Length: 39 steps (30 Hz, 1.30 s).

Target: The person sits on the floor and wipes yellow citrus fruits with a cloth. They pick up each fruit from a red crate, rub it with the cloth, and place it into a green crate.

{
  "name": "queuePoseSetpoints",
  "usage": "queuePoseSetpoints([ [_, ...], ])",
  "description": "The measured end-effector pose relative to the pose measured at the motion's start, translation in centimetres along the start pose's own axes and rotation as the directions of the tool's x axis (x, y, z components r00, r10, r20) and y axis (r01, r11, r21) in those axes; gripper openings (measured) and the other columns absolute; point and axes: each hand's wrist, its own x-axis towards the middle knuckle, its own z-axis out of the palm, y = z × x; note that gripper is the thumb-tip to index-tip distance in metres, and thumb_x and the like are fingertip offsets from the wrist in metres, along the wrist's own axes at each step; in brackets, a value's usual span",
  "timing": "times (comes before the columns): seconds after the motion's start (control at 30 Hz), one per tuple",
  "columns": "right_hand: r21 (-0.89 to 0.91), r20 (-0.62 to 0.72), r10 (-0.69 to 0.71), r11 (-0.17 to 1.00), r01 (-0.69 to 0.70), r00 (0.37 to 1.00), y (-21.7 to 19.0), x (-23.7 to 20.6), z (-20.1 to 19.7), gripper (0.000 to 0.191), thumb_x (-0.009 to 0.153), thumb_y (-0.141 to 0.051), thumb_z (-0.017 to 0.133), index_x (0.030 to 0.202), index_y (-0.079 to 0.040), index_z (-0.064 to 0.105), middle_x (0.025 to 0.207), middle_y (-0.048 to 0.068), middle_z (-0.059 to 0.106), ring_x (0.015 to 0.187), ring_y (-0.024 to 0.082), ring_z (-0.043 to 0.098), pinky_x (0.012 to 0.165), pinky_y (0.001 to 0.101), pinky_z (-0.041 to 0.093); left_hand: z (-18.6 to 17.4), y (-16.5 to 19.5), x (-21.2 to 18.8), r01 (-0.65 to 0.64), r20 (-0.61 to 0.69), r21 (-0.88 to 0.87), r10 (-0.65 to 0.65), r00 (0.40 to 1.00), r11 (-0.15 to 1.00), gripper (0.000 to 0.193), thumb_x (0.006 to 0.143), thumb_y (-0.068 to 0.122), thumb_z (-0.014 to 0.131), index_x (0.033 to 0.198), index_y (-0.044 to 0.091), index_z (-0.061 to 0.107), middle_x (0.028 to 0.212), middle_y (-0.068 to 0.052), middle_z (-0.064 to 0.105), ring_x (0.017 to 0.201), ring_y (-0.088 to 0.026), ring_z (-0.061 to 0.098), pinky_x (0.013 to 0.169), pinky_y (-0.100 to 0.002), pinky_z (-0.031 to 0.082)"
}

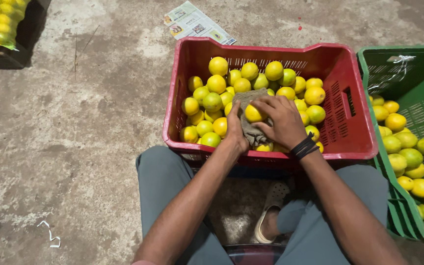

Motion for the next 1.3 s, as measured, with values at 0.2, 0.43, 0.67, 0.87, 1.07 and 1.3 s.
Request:
queuePoseSetpoints([
  [0.2, 0.511, 0.003, 0.163, 0.848, -0.142, 0.987, 1.0, 0.4, 0.4, 0.061, 0.080, -0.027, 0.082, 0.137, -0.016, 0.061, 0.122, 0.009, 0.068, 0.113, 0.028, 0.064, 0.099, 0.0392, 0.052, 0.1, 0.2, -0.1, 0.045, 0.004, -0.009, -0.045, 0.999, 0.999, 0.069, 0.093, 0.066, 0.043, 0.137, 0.015, 0.058, 0.127, -0.014, 0.067, 0.113, -0.035, 0.066, 0.093, -0.058, 0.054],
  [0.43, 0.463, 0.064, 0.055, 0.883, -0.078, 0.996, 1.1, 0.3, 0.6, 0.049, 0.083, -0.028, 0.085, 0.125, -0.010, 0.069, 0.122, 0.010, 0.070, 0.113, 0.025, 0.066, 0.099, 0.0379, 0.051, 0.1, 0.4, -0.3, 0.094, -0.080, -0.011, -0.094, 0.992, 0.996, 0.073, 0.094, 0.068, 0.042, 0.139, 0.013, 0.056, 0.130, -0.017, 0.065, 0.116, -0.037, 0.064, 0.096, -0.059, 0.053],
  [0.67, 0.082, -0.091, -0.147, 0.985, 0.154, 0.985, 0.5, 0.7, 0.1, 0.049, 0.076, -0.026, 0.085, 0.121, -0.012, 0.069, 0.125, 0.009, 0.066, 0.116, 0.033, 0.061, 0.104, 0.0435, 0.048, -0.2, 0.3, 0.1, 0.044, 0.058, -0.059, -0.040, 0.998, 0.997, 0.070, 0.096, 0.065, 0.044, 0.141, 0.013, 0.055, 0.132, -0.014, 0.064, 0.117, -0.036, 0.064, 0.097, -0.057, 0.053],
  [0.87, 0.355, 0.099, 0.039, 0.932, -0.072, 0.994, 1.5, 0.9, 0.3, 0.058, 0.079, -0.035, 0.086, 0.129, -0.015, 0.067, 0.119, 0.009, 0.065, 0.111, 0.031, 0.063, 0.098, 0.0420, 0.051, 0.7, 0.7, -1.0, 0.042, -0.071, 0.023, -0.040, 0.997, 0.999, 0.066, 0.094, 0.064, 0.043, 0.138, 0.016, 0.055, 0.131, -0.014, 0.064, 0.116, -0.035, 0.064, 0.095, -0.059, 0.053],
  [1.07, 0.051, -0.054, -0.043, 0.998, 0.046, 0.998, 0.8, 0.6, 0.7, 0.066, 0.067, -0.035, 0.090, 0.122, -0.008, 0.065, 0.118, 0.010, 0.065, 0.110, 0.032, 0.063, 0.097, 0.0503, 0.045, 0.7, 0.5, -0.7, -0.040, -0.037, 0.011, 0.040, 0.998, 0.999, 0.061, 0.098, 0.059, 0.048, 0.140, 0.015, 0.056, 0.133, -0.012, 0.065, 0.119, -0.033, 0.064, 0.098, -0.056, 0.054],
  [1.3, -0.060, -0.260, 0.164, 0.981, -0.185, 0.952, 5.5, 0.3, -0.6, 0.060, 0.062, -0.025, 0.097, 0.114, -0.011, 0.071, 0.114, 0.016, 0.060, 0.108, 0.036, 0.059, 0.095, 0.0462, 0.050, 0.2, 0.1, -0.3, -0.034, 0.004, -0.004, 0.034, 0.999, 0.999, 0.063, 0.095, 0.060, 0.046, 0.140, 0.016, 0.055, 0.134, -0.011, 0.064, 0.119, -0.035, 0.063, 0.099, -0.060, 0.051],
])
